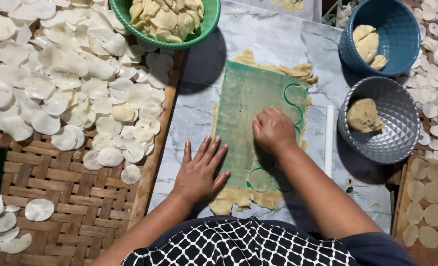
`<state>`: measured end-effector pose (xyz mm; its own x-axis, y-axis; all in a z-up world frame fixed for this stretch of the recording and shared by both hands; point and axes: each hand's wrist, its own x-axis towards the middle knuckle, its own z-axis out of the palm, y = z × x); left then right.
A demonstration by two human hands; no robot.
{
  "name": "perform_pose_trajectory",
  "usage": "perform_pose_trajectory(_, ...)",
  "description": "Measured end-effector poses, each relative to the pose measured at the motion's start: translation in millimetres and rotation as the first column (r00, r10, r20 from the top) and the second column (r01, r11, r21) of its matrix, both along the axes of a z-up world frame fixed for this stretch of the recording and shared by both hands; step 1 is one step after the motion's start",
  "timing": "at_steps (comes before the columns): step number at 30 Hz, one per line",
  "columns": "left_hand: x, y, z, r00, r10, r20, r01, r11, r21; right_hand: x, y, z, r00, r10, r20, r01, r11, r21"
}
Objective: Rolling out dough and cutting it into small circles using a circular mold
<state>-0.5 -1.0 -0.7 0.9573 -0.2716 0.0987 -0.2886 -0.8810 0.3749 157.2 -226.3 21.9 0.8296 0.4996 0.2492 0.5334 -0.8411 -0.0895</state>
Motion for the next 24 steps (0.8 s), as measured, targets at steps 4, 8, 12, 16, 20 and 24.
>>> perform_pose_trajectory(4, 2.2, 0.2, -3.5, 1.000, 0.010, 0.024, -0.010, 1.000, 0.005, 5.6, -1.5, -1.5, 0.994, 0.108, -0.025, -0.108, 0.994, -0.030)
perform_pose_trajectory(8, -0.1, -1.3, -4.7, 0.999, 0.009, 0.039, -0.009, 1.000, -0.002, 0.9, -0.5, -8.7, 0.997, -0.070, 0.035, 0.069, 0.997, 0.013)
perform_pose_trajectory(12, -0.3, 0.0, -2.3, 1.000, 0.004, 0.029, -0.004, 1.000, -0.011, 2.1, -1.1, -4.0, 0.999, -0.017, -0.048, 0.017, 1.000, -0.008)
perform_pose_trajectory(16, -3.5, -0.3, -1.8, 1.000, 0.003, 0.005, -0.003, 1.000, -0.019, 6.3, -5.8, -12.3, 0.995, -0.092, -0.030, 0.093, 0.996, 0.000)
perform_pose_trajectory(20, -0.8, 0.2, -4.6, 1.000, 0.004, 0.011, -0.004, 1.000, -0.021, 11.2, -21.3, 23.2, 0.899, -0.078, -0.430, 0.185, 0.959, 0.214)
perform_pose_trajectory(24, -0.4, 0.0, -8.5, 1.000, 0.004, 0.014, -0.004, 1.000, -0.009, 1.8, -29.6, 64.5, 0.698, -0.183, -0.692, 0.216, 0.975, -0.040)
